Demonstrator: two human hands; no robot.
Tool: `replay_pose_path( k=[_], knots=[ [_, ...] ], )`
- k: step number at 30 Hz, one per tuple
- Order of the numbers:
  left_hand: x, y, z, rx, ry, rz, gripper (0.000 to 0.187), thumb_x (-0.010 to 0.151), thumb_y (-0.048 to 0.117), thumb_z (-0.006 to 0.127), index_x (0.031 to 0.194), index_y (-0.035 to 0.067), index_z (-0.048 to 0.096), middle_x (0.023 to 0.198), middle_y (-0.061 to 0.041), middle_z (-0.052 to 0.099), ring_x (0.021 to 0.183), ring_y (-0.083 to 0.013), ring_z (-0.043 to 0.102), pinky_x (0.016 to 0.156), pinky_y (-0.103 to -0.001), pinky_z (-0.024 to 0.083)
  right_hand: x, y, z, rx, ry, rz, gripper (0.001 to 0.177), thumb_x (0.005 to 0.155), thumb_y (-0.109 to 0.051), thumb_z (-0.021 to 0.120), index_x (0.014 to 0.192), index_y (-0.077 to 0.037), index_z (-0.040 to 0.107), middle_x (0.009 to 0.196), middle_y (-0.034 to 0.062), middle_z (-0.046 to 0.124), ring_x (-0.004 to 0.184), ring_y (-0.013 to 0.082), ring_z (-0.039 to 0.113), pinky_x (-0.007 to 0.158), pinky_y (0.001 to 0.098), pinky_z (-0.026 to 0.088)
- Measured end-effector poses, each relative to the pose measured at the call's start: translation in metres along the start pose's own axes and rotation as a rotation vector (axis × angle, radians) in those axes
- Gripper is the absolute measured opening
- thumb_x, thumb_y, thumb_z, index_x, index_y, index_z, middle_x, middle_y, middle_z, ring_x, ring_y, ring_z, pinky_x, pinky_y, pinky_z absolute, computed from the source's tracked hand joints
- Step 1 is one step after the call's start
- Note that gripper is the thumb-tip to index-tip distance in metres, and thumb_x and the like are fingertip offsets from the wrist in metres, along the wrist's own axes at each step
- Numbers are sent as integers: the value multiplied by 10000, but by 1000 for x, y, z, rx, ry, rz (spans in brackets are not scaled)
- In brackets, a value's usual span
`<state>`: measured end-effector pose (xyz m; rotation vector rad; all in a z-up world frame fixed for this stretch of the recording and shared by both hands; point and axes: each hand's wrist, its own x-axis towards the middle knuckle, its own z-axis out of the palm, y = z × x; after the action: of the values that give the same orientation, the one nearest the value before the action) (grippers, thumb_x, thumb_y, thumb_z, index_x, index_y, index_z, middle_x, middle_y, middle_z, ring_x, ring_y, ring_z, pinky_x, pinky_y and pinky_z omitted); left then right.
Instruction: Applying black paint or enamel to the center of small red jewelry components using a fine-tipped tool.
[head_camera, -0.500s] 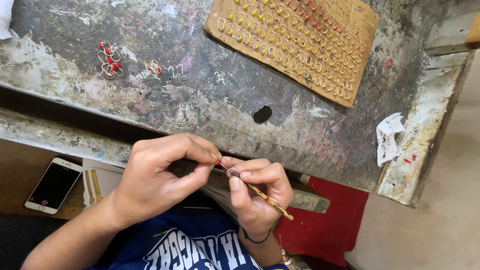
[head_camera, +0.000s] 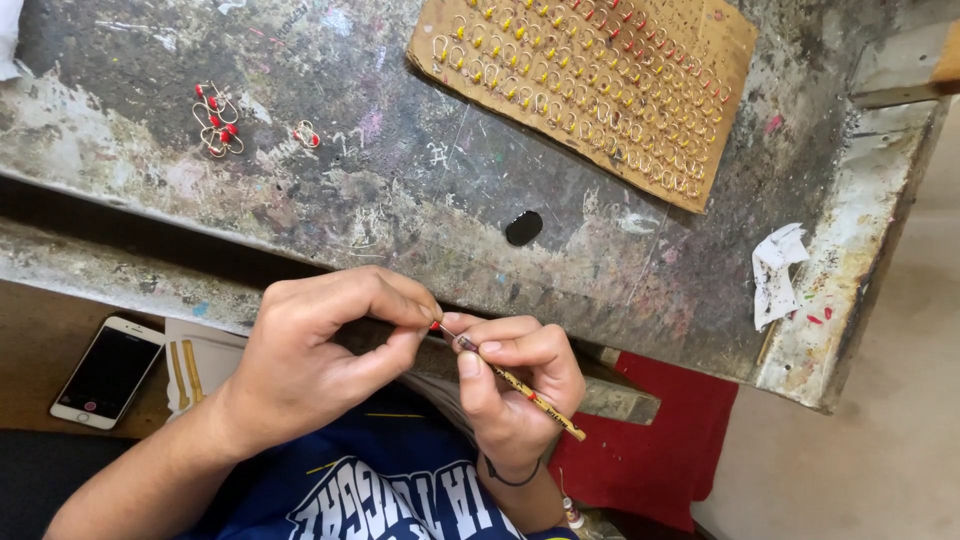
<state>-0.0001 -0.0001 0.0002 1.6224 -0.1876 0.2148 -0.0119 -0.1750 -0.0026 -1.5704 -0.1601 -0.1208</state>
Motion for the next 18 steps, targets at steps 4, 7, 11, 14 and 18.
replay_pose_path(
  k=[4,7,11,14,18],
  knots=[
    [1,0,-1,-13,-15,-5,101,841,-66,672,837,32,647,869,-98,756,788,-175,767,761,-245,578,1,0,0,76,-6,-17,157,936,7,669,963,-74,537,881,161,678,903,358,768,839,409,677],
    [2,2,-1,-28,-23,13,88,872,-57,645,846,27,636,862,-102,751,801,-187,769,767,-255,590,3,-8,-3,14,34,-94,136,950,-46,685,992,-74,559,854,149,620,781,298,753,755,328,671],
    [3,6,-5,-51,-61,2,64,896,-25,630,873,34,641,889,-93,761,818,-178,771,786,-253,579,27,-17,-29,-365,119,-335,132,926,-23,738,996,-74,638,890,120,693,728,150,741,653,178,630],
    [5,6,-7,-56,-70,-3,74,889,-24,610,866,34,649,893,-81,768,826,-172,772,790,-257,587,50,-25,-36,-571,209,-291,85,920,-51,692,959,24,684,869,181,705,692,210,717,680,279,628],
    [7,7,-6,-44,-57,28,84,891,-35,631,857,33,665,872,-83,761,796,-173,764,776,-254,587,65,-26,-36,-741,165,-290,66,907,-9,748,958,-16,706,936,127,744,877,219,732,880,330,557]
  ],
)
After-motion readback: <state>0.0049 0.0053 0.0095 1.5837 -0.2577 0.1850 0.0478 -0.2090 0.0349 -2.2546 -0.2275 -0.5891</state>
